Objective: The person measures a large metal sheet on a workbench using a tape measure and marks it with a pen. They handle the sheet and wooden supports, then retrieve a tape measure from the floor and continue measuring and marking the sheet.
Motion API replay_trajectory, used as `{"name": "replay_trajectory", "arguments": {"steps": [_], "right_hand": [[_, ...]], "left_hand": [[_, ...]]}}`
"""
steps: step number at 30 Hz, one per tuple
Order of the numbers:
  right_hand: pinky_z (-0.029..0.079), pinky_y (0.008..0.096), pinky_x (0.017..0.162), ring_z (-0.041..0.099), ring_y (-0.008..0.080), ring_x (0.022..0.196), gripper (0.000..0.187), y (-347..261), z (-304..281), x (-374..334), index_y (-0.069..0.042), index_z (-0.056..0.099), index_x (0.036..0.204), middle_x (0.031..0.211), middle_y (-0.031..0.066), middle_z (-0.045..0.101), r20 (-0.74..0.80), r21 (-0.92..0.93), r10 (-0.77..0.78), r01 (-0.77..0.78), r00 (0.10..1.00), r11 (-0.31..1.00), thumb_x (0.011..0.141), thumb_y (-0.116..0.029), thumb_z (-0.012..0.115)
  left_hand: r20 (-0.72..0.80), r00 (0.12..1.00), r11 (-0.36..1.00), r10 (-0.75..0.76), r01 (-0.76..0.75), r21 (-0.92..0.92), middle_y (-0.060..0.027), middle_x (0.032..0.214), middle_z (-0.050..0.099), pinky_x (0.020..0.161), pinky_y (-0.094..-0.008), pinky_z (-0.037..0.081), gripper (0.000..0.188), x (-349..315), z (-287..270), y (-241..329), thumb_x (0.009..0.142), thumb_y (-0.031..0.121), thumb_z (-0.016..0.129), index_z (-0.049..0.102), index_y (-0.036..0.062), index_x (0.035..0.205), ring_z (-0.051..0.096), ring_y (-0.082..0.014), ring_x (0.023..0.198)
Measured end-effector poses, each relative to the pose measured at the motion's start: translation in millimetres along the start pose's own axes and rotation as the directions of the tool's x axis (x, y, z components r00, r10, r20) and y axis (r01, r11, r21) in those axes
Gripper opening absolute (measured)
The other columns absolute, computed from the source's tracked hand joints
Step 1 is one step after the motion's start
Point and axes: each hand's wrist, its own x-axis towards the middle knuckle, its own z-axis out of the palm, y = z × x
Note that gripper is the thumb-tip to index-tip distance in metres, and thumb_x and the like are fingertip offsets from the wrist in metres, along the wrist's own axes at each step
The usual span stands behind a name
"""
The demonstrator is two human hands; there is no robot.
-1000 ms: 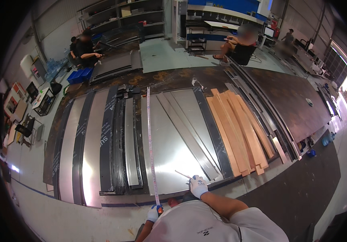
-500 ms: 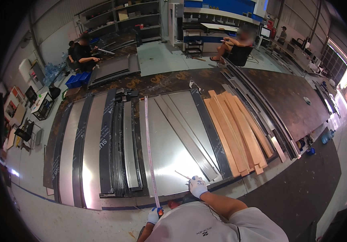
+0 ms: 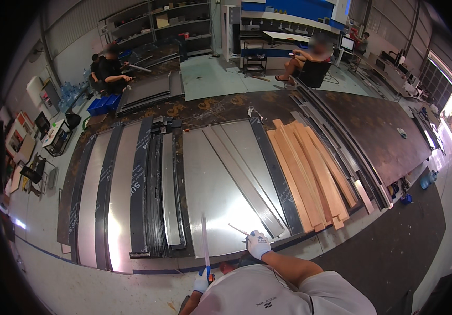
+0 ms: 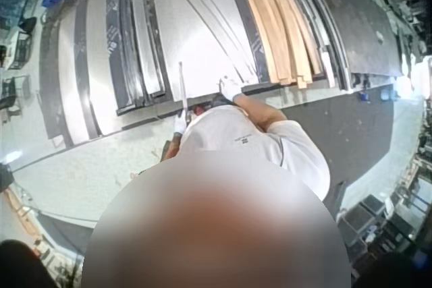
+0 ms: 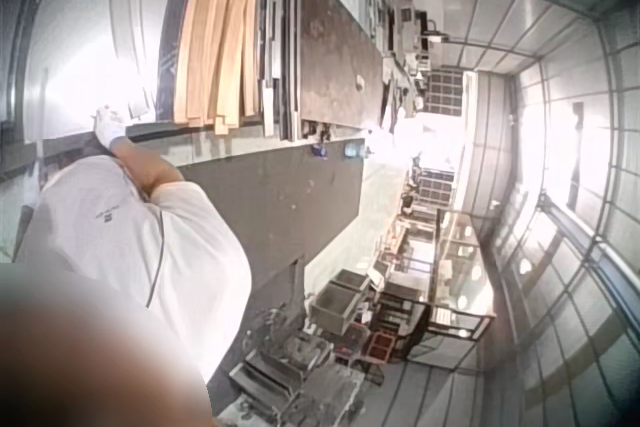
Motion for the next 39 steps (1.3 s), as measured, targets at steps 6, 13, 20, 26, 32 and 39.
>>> {"name": "replay_trajectory", "arguments": {"steps": [6,13,20,26,32,39], "right_hand": [[0.051,0.0501,0.097,0.061,0.0379,0.111,0.024,4,3,2,-0.009,0.074,0.112,0.125,0.0161,0.060,-0.008,-0.025,-0.007,0.007,1.000,1.000,0.100,-0.025,0.060],[0.052,0.0502,0.096,0.062,0.0386,0.110,0.027,8,7,3,-0.010,0.076,0.114,0.123,0.0176,0.062,-0.043,0.003,-0.015,0.015,0.999,1.000,0.100,-0.026,0.058],[0.051,0.0505,0.097,0.061,0.0391,0.112,0.026,5,3,3,-0.008,0.074,0.110,0.125,0.0183,0.060,-0.008,0.025,0.011,-0.010,1.000,1.000,0.101,-0.026,0.058],[0.050,0.0512,0.097,0.061,0.0400,0.112,0.027,3,3,7,-0.009,0.075,0.115,0.127,0.0203,0.059,-0.001,0.026,0.033,-0.033,0.999,0.999,0.099,-0.024,0.060],[0.051,0.0526,0.093,0.061,0.0407,0.107,0.025,5,6,6,-0.006,0.074,0.113,0.119,0.0197,0.061,-0.056,0.027,-0.051,0.053,0.997,0.998,0.095,-0.020,0.063],[0.050,0.0524,0.091,0.060,0.0419,0.106,0.019,12,10,4,-0.004,0.072,0.103,0.116,0.0221,0.059,-0.101,0.012,-0.145,0.147,0.984,0.989,0.094,-0.018,0.064]], "left_hand": [[-0.012,0.998,0.961,0.063,-0.064,-0.269,-0.0050,0.104,0.073,0.083,-0.0317,0.052,0.032,17,6,23,0.102,0.029,0.070,0.073,0.0019,0.117,0.065,-0.0152,0.094],[-0.086,0.984,0.984,0.159,-0.165,-0.069,-0.0003,0.090,0.066,0.074,-0.0326,0.048,0.022,15,12,45,0.103,0.024,0.068,0.072,0.0026,0.105,0.057,-0.0125,0.082],[0.231,0.877,0.651,0.421,-0.469,0.596,-0.0170,0.101,0.072,0.084,-0.0455,0.053,0.023,31,-16,-8,0.104,0.027,0.059,0.069,0.0089,0.115,0.069,-0.0357,0.092],[0.297,0.891,0.757,0.344,-0.450,0.473,-0.0108,0.094,0.070,0.080,-0.0368,0.056,0.038,31,-12,-21,0.112,0.035,0.051,0.069,0.0012,0.114,0.069,-0.0209,0.086],[0.325,0.838,0.513,0.437,-0.530,0.676,-0.0202,0.130,0.068,0.102,-0.0440,0.053,0.035,18,-13,-25,0.108,0.026,0.048,0.063,0.0103,0.136,0.066,-0.0388,0.120],[0.035,0.987,0.963,0.157,-0.161,0.218,-0.0193,0.137,0.068,0.105,-0.0370,0.050,0.052,24,5,-26,0.109,0.045,0.054,0.065,0.0041,0.138,0.065,-0.0318,0.126]]}}
